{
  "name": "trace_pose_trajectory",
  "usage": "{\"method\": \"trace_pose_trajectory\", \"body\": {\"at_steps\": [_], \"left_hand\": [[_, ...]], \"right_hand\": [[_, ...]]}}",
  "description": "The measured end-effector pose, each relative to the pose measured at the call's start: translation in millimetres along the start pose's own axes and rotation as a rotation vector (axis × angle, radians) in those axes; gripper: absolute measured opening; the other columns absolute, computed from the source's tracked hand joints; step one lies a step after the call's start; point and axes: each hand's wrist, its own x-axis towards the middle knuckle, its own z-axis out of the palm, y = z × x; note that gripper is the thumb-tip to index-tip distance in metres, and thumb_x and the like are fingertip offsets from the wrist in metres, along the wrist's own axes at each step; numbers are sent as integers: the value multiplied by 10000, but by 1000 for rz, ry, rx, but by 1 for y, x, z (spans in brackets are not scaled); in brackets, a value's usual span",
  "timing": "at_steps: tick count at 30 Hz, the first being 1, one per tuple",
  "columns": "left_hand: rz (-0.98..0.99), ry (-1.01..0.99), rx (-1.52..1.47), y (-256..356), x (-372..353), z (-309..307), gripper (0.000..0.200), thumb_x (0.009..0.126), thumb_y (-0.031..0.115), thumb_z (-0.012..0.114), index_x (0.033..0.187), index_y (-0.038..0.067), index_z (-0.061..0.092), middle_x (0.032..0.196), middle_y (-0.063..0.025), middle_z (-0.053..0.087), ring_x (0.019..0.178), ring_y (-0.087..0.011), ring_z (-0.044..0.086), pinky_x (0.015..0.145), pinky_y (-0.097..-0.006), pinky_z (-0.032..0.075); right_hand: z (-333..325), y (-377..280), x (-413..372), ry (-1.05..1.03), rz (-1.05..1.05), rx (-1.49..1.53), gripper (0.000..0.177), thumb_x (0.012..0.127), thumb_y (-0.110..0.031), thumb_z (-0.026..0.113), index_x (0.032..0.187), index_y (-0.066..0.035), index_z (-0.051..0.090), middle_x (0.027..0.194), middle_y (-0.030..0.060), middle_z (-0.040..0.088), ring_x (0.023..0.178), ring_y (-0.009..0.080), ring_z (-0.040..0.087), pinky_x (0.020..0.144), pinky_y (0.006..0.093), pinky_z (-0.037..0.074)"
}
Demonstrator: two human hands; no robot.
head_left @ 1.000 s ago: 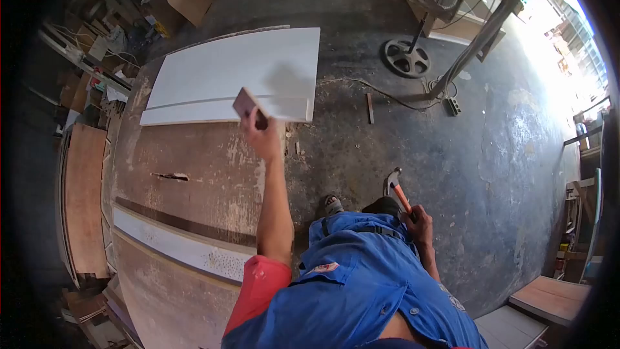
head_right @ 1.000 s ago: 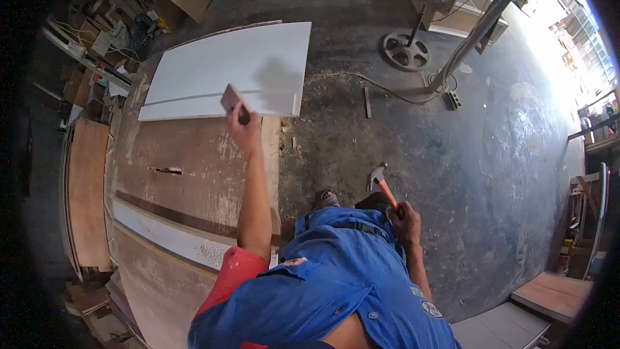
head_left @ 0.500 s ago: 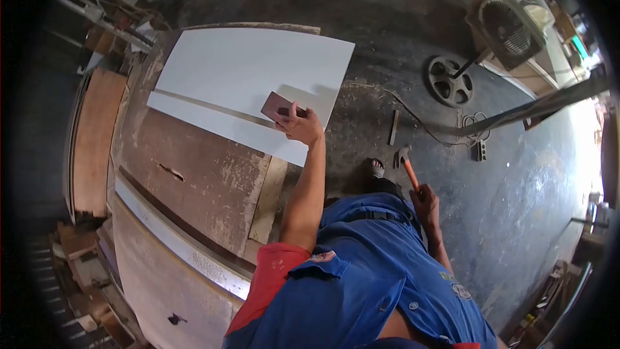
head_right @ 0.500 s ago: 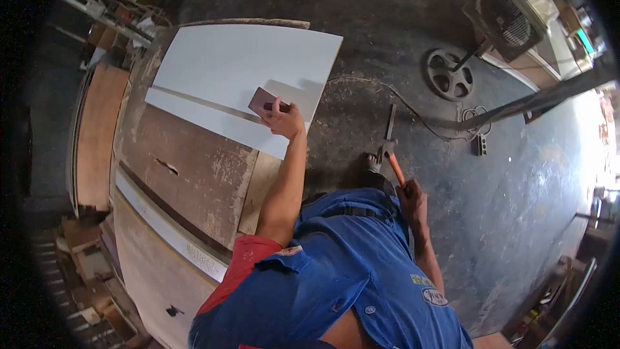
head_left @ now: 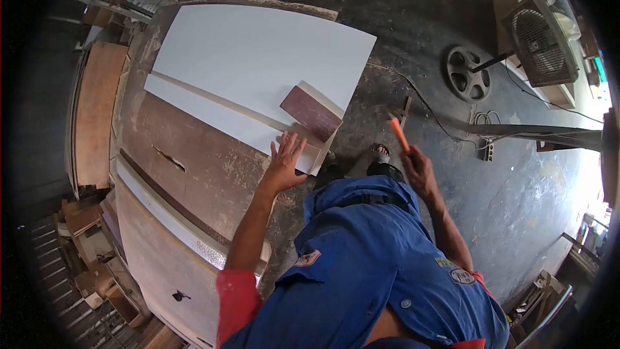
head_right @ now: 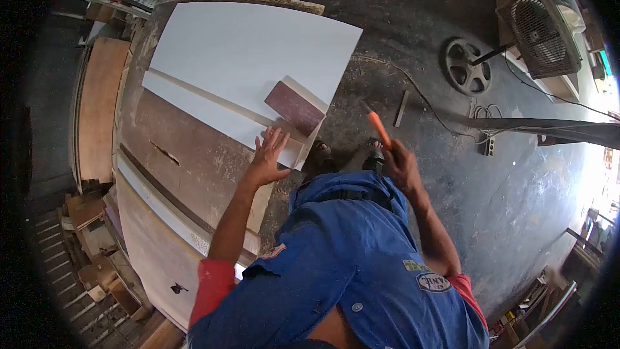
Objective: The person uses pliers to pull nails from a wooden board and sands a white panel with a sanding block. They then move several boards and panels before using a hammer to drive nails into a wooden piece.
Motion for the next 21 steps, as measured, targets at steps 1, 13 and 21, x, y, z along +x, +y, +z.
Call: {"method": "trace_pose_trajectory", "body": {"at_steps": [1,13,21], "left_hand": [[76,-20,60,-5,-1,-3,868,661,193,751,1429,131,350,1470,-165,273,1388,-373,218,1117,-607,147],[499,23,114,-61,25,9,794,667,137,723,1386,65,394,1267,-150,435,1259,-333,404,1144,-506,197],[595,82,-14,-57,36,-4,529,631,41,610,1154,30,530,1089,-144,480,1070,-349,491,973,-456,375]], "right_hand": [[13,-11,3,-25,40,-28,167,941,-149,546,996,10,550,704,95,535,656,153,517,602,320,414],[125,-16,20,11,-71,-326,175,915,-181,548,905,-8,528,710,234,577,677,433,584,589,483,437],[86,-187,-19,160,-294,-221,167,918,-162,559,895,-3,517,702,174,547,597,268,543,568,389,434]]}}
